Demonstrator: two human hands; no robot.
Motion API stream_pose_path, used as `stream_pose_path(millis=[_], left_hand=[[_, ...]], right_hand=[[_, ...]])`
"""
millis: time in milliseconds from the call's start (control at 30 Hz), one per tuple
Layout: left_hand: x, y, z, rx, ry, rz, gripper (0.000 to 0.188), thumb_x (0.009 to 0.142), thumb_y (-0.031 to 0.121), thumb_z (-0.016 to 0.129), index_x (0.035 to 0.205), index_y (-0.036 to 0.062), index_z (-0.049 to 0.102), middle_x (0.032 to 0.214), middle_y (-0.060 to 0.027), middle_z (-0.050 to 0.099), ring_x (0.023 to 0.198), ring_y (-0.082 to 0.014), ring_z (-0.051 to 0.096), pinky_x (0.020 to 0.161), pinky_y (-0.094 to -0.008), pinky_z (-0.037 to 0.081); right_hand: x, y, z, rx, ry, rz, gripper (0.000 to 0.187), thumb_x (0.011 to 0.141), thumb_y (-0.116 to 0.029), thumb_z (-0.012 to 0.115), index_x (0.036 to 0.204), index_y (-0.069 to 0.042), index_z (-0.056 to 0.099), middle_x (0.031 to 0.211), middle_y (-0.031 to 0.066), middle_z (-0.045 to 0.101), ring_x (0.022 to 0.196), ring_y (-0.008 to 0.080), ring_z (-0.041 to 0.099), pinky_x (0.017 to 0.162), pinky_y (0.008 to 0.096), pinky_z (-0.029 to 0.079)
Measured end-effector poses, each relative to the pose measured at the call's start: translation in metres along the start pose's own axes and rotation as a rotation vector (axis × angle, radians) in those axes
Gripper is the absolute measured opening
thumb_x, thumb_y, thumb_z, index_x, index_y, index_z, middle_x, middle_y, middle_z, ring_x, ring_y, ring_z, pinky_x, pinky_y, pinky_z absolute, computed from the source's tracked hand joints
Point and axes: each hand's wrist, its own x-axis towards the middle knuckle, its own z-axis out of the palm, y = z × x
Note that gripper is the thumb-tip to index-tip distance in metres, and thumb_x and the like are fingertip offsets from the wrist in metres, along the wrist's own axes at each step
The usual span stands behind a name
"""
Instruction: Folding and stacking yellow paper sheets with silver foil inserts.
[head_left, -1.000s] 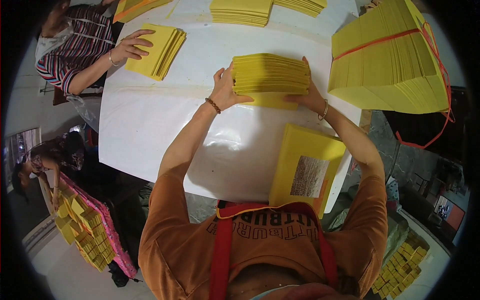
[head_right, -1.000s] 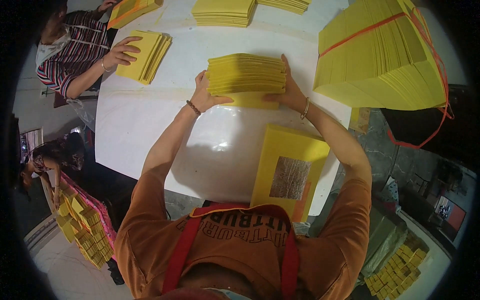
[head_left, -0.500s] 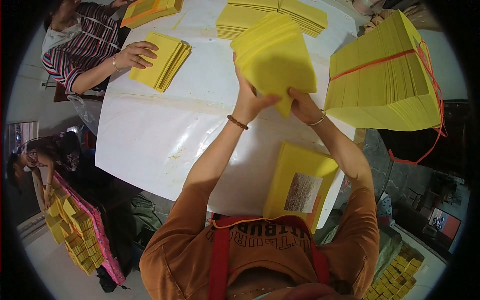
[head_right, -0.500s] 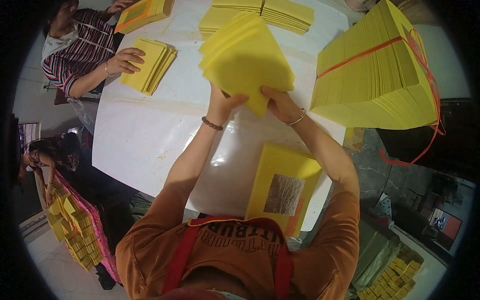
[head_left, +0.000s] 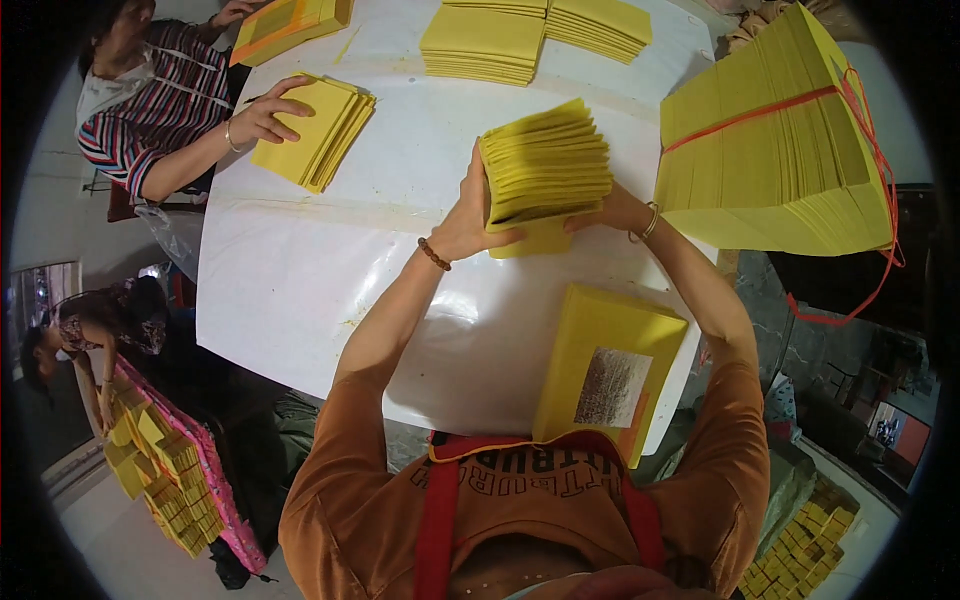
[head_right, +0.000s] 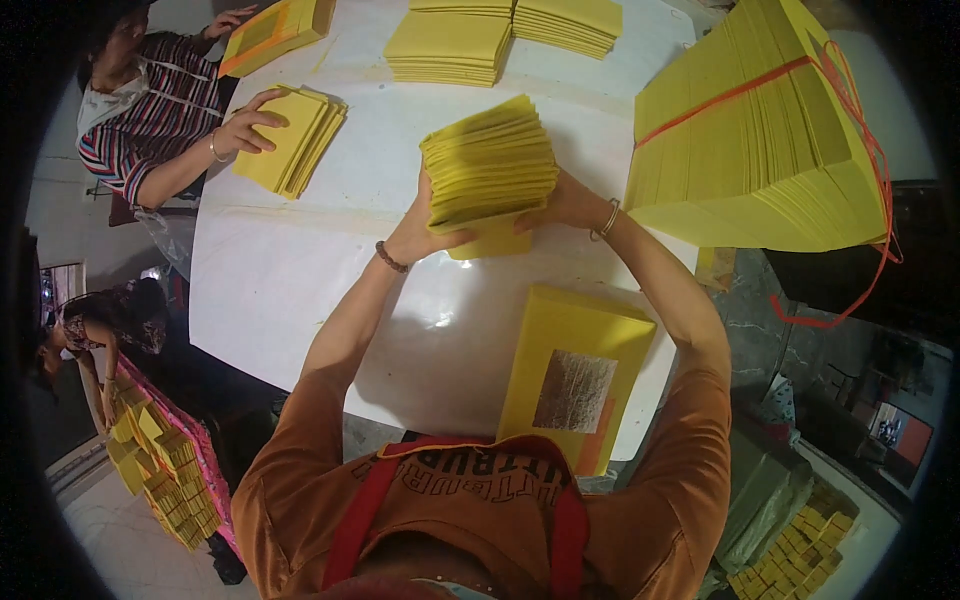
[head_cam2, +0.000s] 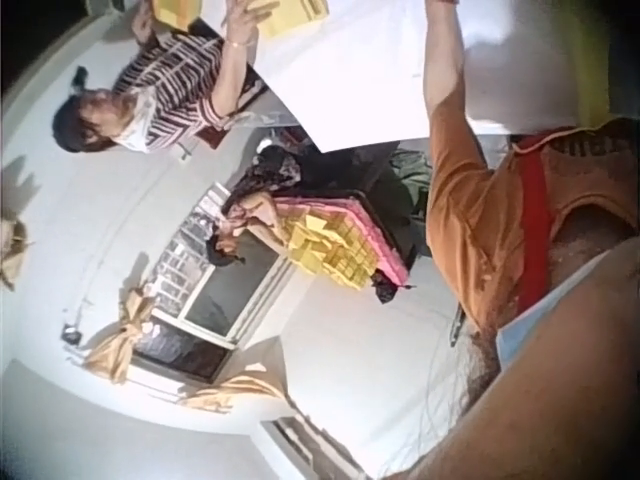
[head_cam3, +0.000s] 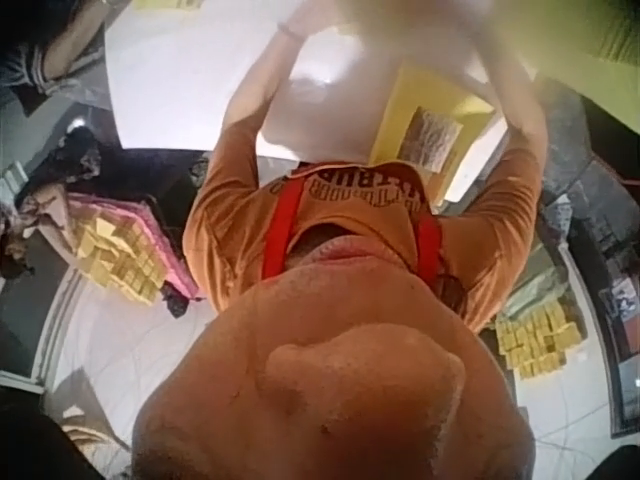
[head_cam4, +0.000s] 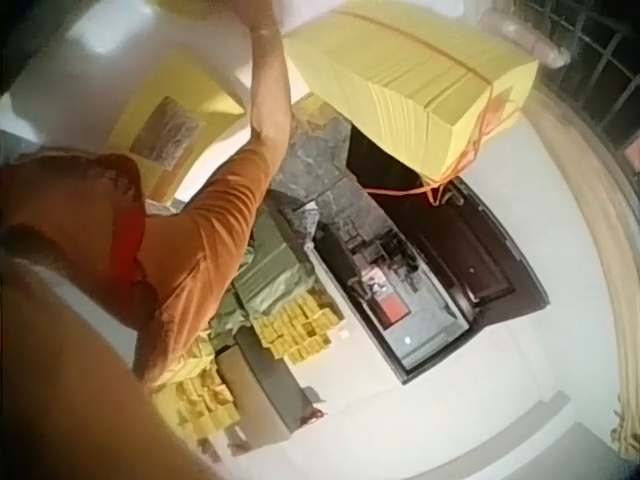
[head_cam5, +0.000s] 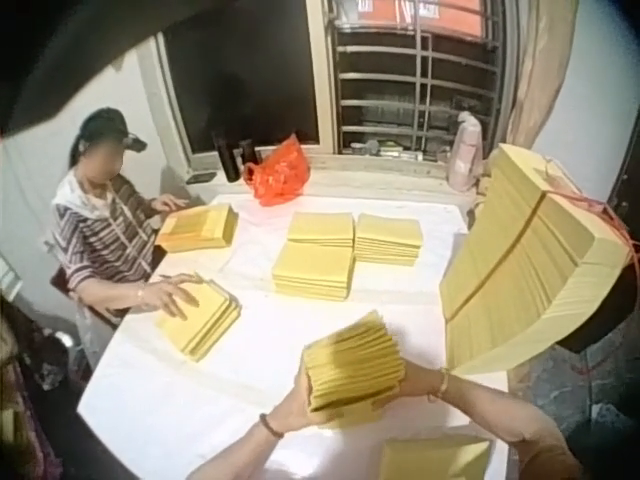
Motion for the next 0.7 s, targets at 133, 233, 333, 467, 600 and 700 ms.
stream_pose_path(millis=[133,233,333,467,600,700], left_hand=[[0.006,-0.012,0.005,-0.063,0.050,0.084,0.136,0.051,0.020,0.086,0.137,0.0017,-0.018,0.137,-0.0178,0.026,0.128,-0.0316,0.027,0.107,-0.0390,0.021],[0.005,-0.009,0.015,-0.116,0.106,0.079,0.140,0.047,0.024,0.088,0.137,0.0016,-0.017,0.138,-0.0182,0.025,0.128,-0.0312,0.026,0.107,-0.0387,0.022],[0.013,-0.012,0.021,0.177,0.069,0.106,0.134,0.050,0.023,0.087,0.139,0.0007,-0.011,0.137,-0.0183,0.029,0.127,-0.0313,0.030,0.106,-0.0381,0.025],[0.010,0.000,0.018,0.158,0.026,0.129,0.126,0.052,0.025,0.086,0.139,-0.0005,-0.001,0.134,-0.0183,0.033,0.125,-0.0315,0.034,0.105,-0.0373,0.027],[0.010,0.004,0.016,0.324,-0.045,0.134,0.121,0.048,0.030,0.087,0.134,-0.0014,0.009,0.124,-0.0182,0.042,0.113,-0.0343,0.042,0.097,-0.0387,0.034],[0.006,-0.008,0.016,0.488,-0.081,0.185,0.119,0.044,0.033,0.088,0.131,-0.0010,0.015,0.116,-0.0183,0.044,0.106,-0.0361,0.044,0.091,-0.0406,0.037]], right_hand=[[-0.013,0.017,0.021,-0.070,0.000,-0.232,0.093,0.058,-0.015,0.084,0.134,-0.008,0.030,0.130,0.0070,0.041,0.122,0.0194,0.033,0.103,0.0357,0.031],[-0.021,0.020,0.021,0.022,0.043,-0.179,0.098,0.056,-0.023,0.086,0.135,-0.010,0.029,0.133,0.0092,0.037,0.126,0.0217,0.030,0.105,0.0376,0.025],[-0.014,0.040,0.000,-0.280,0.035,-0.113,0.103,0.055,-0.030,0.086,0.137,-0.012,0.026,0.138,0.0117,0.030,0.130,0.0253,0.023,0.108,0.0401,0.018],[-0.010,0.029,0.011,-0.453,0.347,-0.584,0.092,0.056,-0.030,0.085,0.132,-0.010,0.037,0.135,0.0129,0.037,0.128,0.0278,0.025,0.108,0.0411,0.017],[-0.012,0.031,0.005,-0.451,0.271,-0.498,0.091,0.057,-0.034,0.083,0.132,-0.010,0.037,0.133,0.0117,0.038,0.129,0.0294,0.018,0.108,0.0440,0.015],[-0.015,0.040,0.006,-0.551,0.293,-0.569,0.083,0.060,-0.032,0.081,0.129,-0.009,0.042,0.131,0.0106,0.042,0.125,0.0273,0.029,0.105,0.0420,0.024]])
